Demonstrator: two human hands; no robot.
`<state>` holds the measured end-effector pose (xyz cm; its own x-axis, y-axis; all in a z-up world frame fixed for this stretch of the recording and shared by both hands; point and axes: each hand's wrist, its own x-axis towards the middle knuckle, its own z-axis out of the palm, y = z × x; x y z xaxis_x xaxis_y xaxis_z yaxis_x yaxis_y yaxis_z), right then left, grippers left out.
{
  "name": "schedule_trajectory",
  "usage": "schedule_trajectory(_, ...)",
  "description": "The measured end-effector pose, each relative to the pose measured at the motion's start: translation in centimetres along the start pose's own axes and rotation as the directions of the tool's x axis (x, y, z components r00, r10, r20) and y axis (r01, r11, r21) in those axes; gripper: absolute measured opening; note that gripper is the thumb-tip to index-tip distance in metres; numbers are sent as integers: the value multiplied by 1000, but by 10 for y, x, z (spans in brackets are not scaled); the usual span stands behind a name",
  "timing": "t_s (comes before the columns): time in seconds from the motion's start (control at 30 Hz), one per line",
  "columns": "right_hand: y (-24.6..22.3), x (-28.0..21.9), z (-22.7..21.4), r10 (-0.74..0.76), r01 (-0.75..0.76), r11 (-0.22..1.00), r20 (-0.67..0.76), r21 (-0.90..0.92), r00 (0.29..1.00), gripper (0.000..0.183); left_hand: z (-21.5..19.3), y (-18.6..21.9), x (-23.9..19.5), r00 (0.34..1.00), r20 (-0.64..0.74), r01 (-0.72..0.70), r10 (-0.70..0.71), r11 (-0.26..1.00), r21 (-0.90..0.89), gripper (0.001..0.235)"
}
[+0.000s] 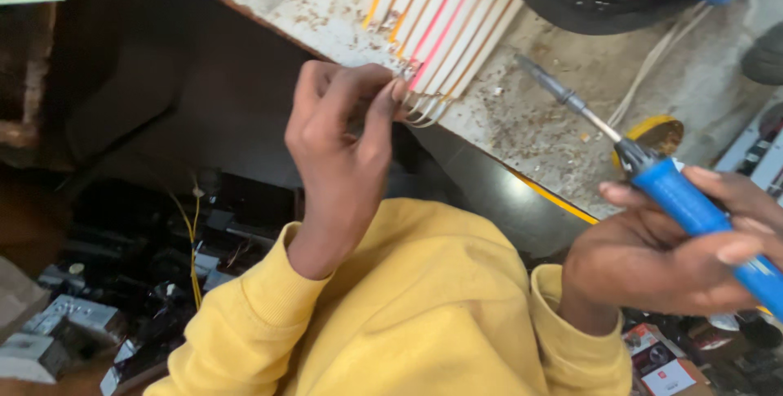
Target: The person solders multiple white wires to a circuit board using a soldering iron and solder wire. They repeatedly strip wire ends with pliers, apply solder to the connections, and place the finished wires on the workbench.
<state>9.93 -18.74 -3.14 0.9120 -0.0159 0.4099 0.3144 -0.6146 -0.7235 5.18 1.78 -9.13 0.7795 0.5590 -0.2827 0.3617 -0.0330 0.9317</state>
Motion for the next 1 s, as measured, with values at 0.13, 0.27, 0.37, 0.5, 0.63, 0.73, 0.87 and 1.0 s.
schedule_trajectory(0.13, -16, -4, 6, -20, 23, 999, 55, -49, 998, 46, 0, -1, -2, 997, 9, 72, -71, 991, -109, 5)
schedule_trajectory(0.27, -22, -3, 13, -24, 29, 999, 112, -41, 993, 43, 4, 1, -2, 998, -50, 37, -39, 998, -46, 5)
schedule_trajectory(0.37, -24, 1, 14, -30, 39, 998, 166, -51, 986, 42, 7, 1, -3, 997, -75, 26, -28, 999, -33, 6)
schedule_trajectory(0.5, -28, -2, 18, -14, 30, 997, 217, -70, 976, 44, 11, 0, 0, 997, -76, 11, -11, 1000, -6, 7)
schedule_trajectory(0.63, -27, -5, 21, -26, 39, 997, 193, -64, 981, 44, 10, -1, 3, 997, -63, 40, -42, 998, -40, 6)
schedule_trajectory(0.73, -25, -2, 22, -24, 50, 993, 241, -102, 970, 45, 6, 0, 4, 998, -44, 39, -41, 998, -50, 6)
schedule_trajectory(0.87, -24, -1, 27, -12, 18, 1000, 281, -19, 960, 43, 4, 1, 6, 998, -25, 54, -56, 996, -65, 6)
schedule_trajectory(1.0, -24, -3, 34, 12, -31, 997, 270, 66, 963, 42, 3, 2, 9, 998, -5, 66, -67, 996, -60, 6)
